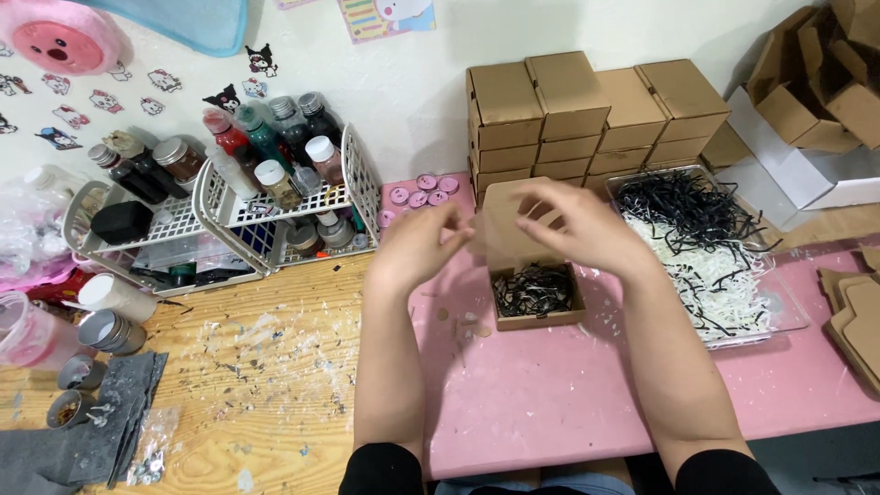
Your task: Assembling cardboard boxes and filling them with shredded paper and small items.
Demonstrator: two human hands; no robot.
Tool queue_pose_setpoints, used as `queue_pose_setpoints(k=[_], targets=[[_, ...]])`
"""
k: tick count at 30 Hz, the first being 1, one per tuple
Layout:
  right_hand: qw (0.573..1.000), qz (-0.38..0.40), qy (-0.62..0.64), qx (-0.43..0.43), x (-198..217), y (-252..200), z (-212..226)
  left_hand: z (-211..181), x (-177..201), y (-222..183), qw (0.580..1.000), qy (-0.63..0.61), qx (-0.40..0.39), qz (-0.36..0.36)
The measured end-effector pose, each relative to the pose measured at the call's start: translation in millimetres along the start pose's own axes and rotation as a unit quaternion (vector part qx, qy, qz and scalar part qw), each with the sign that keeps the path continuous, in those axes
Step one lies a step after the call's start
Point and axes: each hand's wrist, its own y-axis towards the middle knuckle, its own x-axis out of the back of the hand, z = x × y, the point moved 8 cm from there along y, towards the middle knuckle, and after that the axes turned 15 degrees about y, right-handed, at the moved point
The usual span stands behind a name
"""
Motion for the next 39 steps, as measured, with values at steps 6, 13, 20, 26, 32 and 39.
queue_pose_setpoints(k=[6,13,20,26,32,39], targets=[[0.956,0.204,-0.204,-0.045,-84.7,-7.7,-32.6,29.4,43.2,-25.4,0.987,0.041,0.096,-0.123],[0.865,0.263,-0.403,-0.141,-117.9,-23.8,-50.2,45.9,44.8,-30.7,0.983,0.006,0.141,-0.115],[0.869,0.185,-0.432,-0.157,-94.2,-19.3,-71.7,44.9,41.9,-27.8,0.985,0.005,0.134,-0.113],[0.929,0.096,-0.354,-0.049,-88.8,7.3,-50.6,48.6,52.6,-38.4,0.981,-0.03,0.157,-0.114],[0.969,0.098,-0.162,-0.159,-144.1,82.2,-133.2,63.7,70.5,-59.4,0.965,0.02,0.199,-0.17],[0.951,0.019,-0.266,-0.155,-174.9,108.1,-103.1,63.7,74.9,-62.4,0.958,0.054,0.187,-0.21]])
